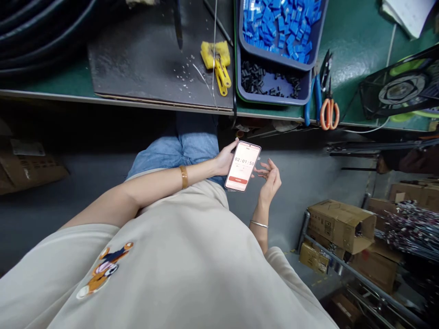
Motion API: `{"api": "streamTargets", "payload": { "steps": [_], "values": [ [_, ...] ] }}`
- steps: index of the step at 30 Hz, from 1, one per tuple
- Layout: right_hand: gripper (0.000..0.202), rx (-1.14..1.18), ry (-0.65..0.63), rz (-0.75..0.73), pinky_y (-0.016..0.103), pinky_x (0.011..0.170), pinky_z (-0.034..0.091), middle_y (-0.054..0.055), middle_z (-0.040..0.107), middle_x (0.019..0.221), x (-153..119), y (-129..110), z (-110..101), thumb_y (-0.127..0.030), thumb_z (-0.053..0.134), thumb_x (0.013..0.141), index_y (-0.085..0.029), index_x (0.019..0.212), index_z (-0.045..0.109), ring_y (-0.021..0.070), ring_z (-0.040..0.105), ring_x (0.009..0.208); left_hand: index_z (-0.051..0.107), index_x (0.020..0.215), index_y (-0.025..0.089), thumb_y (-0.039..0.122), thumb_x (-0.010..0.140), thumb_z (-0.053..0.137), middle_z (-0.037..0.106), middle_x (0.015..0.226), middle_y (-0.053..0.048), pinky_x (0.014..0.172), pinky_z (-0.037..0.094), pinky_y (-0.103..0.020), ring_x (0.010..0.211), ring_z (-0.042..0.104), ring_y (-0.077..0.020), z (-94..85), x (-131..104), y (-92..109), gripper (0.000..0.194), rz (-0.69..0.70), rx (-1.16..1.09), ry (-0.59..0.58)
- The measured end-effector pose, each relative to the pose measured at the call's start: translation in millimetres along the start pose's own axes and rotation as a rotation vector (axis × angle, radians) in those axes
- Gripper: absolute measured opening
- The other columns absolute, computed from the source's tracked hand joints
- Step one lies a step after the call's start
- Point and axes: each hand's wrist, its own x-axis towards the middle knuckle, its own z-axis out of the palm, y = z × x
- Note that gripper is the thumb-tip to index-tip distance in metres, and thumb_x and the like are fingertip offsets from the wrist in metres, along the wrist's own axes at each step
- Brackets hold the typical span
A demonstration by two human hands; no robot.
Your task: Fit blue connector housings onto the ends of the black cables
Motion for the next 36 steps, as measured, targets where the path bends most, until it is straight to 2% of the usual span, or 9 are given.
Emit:
{"api": "streamTargets", "payload": {
  "steps": [5,14,19,27,32,34,36],
  "values": [
    [0.049,-0.009,-0.031,-0.019,0.029,0.068,0.053,0.005,0.073,0.1,1.6,-3.5,3.0,-0.055,0.04,0.095,-0.02,0.12,0.065,0.0123,0.067,0.075,0.063,0.125,0.005,0.081,0.085,0.014,0.075,0.102,-0.023,0.093,0.05,-0.054,0.092,0.073,-0.0357,-2.0,-3.2,3.3,0.098,-0.015,-0.01,0.021],
    [0.05,-0.029,-0.069,-0.035,0.029,0.068,0.052,0.006,0.073,0.099,1.5,-6.4,8.1,-0.055,0.04,0.096,-0.019,0.119,0.066,0.013,0.067,0.076,0.063,0.124,0.007,0.077,0.088,0.017,0.074,0.107,-0.022,0.093,0.051,-0.054,0.093,0.074,-0.0352,-2.9,-6.8,6.6,0.092,-0.012,-0.017,0.017],
    [0.051,-0.031,-0.071,-0.028,0.029,0.068,0.052,0.005,0.074,0.098,2.1,-9.3,9.0,-0.056,0.04,0.095,-0.019,0.119,0.066,0.0128,0.067,0.075,0.065,0.12,0.008,0.076,0.089,0.021,0.074,0.108,-0.022,0.093,0.05,-0.059,0.097,0.072,-0.0355,-1.5,-8.1,5.4,0.087,0.025,-0.05,0.037],
    [0.054,0.002,-0.066,0.015,0.026,0.063,0.052,0.006,0.074,0.094,6.2,-7.9,10.1,-0.058,0.039,0.094,-0.017,0.115,0.067,0.0114,0.068,0.069,0.067,0.115,0.007,0.08,0.086,0.016,0.076,0.1,-0.022,0.087,0.054,-0.055,0.09,0.073,-0.0339,0.0,-12.1,6.4,0.094,0.015,-0.045,-0.042],
    [0.053,-0.051,-0.078,-0.02,0.027,0.063,0.053,0.006,0.074,0.093,3.5,-11.0,10.9,-0.055,0.035,0.097,-0.017,0.116,0.067,0.012,0.068,0.069,0.068,0.112,0.008,0.078,0.088,0.014,0.076,0.097,-0.021,0.081,0.057,-0.052,0.084,0.073,-0.0313,0.8,-15.4,6.4,0.092,0.022,-0.015,-0.077],
    [0.05,-0.087,-0.057,-0.063,0.032,0.072,0.056,0.007,0.073,0.1,2.8,-15.4,10.9,-0.054,0.039,0.097,-0.018,0.117,0.067,0.0147,0.069,0.08,0.068,0.111,0.008,0.077,0.089,0.013,0.076,0.094,-0.021,0.079,0.057,-0.051,0.079,0.073,-0.0305,1.1,-16.2,5.5,0.091,0.018,0.019,-0.064],
    [0.045,-0.153,-0.037,-0.174,0.04,0.093,0.054,0.008,0.069,0.119,3.9,-20.8,11.2,-0.053,0.044,0.096,-0.022,0.119,0.067,0.0195,0.066,0.107,0.07,0.109,0.007,0.078,0.088,0.015,0.076,0.089,-0.02,0.078,0.057,-0.05,0.078,0.072,-0.0308,1.0,-16.6,4.2,0.092,0.014,0.048,-0.045]
  ]
}}
